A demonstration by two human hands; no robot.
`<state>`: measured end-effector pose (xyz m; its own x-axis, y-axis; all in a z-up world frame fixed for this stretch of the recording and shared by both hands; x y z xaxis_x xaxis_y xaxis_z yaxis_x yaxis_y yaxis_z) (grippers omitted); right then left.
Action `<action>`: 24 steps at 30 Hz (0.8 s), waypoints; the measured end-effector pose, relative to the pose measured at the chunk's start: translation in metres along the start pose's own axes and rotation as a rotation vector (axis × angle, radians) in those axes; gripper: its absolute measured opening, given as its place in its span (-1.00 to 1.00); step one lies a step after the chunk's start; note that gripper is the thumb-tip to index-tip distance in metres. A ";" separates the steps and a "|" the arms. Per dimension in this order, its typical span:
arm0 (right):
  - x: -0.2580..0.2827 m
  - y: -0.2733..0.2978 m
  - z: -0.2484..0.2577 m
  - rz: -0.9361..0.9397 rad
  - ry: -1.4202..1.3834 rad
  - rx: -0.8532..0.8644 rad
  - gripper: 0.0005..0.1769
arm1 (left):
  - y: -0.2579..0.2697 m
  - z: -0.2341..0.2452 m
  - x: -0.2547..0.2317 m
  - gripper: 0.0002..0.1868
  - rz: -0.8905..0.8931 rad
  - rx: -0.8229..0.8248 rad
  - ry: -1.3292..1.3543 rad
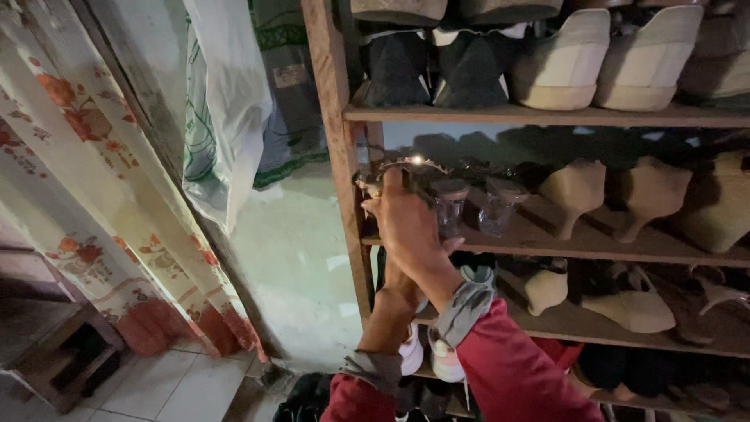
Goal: The person picks up high-heeled shoes, sandals, and slippers from a rack and a basket, brushes them by hand, and places them back on a shelf.
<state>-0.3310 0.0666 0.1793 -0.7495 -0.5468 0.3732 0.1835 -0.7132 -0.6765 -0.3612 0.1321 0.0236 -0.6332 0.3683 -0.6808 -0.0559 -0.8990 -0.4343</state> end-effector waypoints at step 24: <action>-0.387 0.299 0.204 -0.360 0.461 -0.550 -0.53 | 0.101 -0.073 -0.264 -0.71 -0.443 -0.491 0.126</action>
<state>0.1435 -0.0246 -0.0375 -0.9122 -0.0021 0.4097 -0.3696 -0.4271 -0.8252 -0.1436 -0.0384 0.1165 -0.5349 0.7288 -0.4275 0.0872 -0.4557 -0.8859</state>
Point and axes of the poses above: each hand's wrist, its own y-axis away from the middle knuckle, its own z-axis out of the back of the hand, x = y × z, the point moved 5 cm from there along -y, towards the middle knuckle, and after that the axes turned 9 degrees about z, right-handed, at the moved point
